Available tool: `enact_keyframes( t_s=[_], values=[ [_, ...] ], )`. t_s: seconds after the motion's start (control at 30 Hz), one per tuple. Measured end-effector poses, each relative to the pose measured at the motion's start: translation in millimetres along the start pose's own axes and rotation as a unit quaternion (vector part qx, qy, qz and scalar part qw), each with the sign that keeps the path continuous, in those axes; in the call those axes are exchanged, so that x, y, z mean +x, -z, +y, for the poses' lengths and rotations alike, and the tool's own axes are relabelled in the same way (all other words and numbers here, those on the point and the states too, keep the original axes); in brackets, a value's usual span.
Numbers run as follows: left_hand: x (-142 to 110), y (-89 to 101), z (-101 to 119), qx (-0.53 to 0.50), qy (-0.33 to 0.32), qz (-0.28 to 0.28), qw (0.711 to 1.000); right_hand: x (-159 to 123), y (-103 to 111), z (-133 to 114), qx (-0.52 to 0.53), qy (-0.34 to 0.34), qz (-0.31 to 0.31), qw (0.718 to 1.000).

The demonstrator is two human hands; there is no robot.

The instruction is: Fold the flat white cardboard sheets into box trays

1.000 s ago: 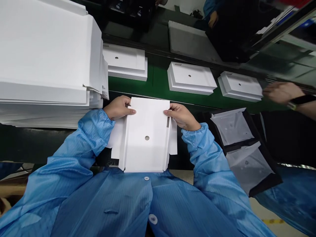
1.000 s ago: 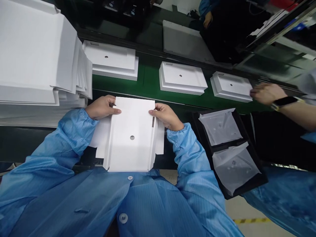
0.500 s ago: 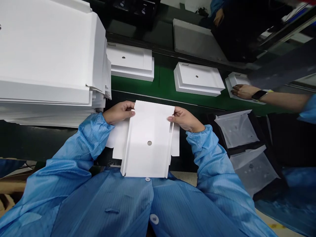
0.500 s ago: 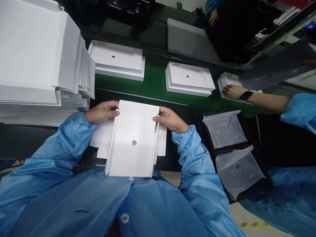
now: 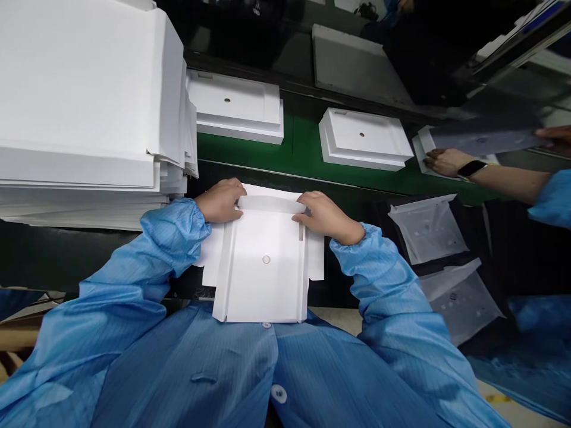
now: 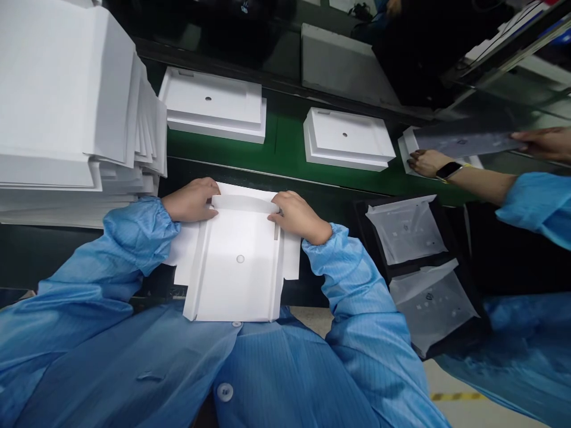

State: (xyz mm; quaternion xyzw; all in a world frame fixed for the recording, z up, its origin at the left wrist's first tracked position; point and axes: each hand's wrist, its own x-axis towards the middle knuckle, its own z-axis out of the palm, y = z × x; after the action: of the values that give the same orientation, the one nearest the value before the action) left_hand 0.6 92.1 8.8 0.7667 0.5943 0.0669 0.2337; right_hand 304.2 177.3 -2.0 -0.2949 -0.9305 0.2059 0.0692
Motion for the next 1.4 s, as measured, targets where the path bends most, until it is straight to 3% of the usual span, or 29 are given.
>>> enact_keyframes(
  t_s=[0.2, 0.33, 0.47, 0.63, 0.73, 0.9, 1.13, 1.4],
  values=[
    [5, 5.2, 7, 0.007, -0.022, -0.048, 0.999, 8, -3, -6, -0.04, -0.016, -0.037, 0.998],
    [3, 1.7, 13, 0.049, -0.026, -0.056, 0.997, 6, 1, -17, -0.07, 0.042, -0.029, 0.996],
    [-9, -7.6, 21, 0.105, -0.063, -0.045, 0.991, -9, 3, -35, -0.114, 0.1, -0.085, 0.985],
    [-26, -16.6, 37, 0.188, -0.093, -0.057, 0.976, -20, -3, -45, -0.142, 0.058, -0.114, 0.982],
    [-27, -20.2, 46, 0.226, -0.1, -0.048, 0.968, -15, -11, -46, -0.159, 0.071, -0.111, 0.979],
    [-19, -26.4, 45, 0.214, -0.117, -0.026, 0.97, -12, -27, -47, -0.205, 0.104, -0.08, 0.97],
    [-15, -34.4, 39, 0.166, -0.136, -0.014, 0.977, -14, -34, -43, -0.18, 0.108, -0.041, 0.977],
    [-3, -28.5, 50, 0.164, -0.124, -0.041, 0.978, -1, -19, -49, -0.168, 0.099, -0.099, 0.976]
  ],
)
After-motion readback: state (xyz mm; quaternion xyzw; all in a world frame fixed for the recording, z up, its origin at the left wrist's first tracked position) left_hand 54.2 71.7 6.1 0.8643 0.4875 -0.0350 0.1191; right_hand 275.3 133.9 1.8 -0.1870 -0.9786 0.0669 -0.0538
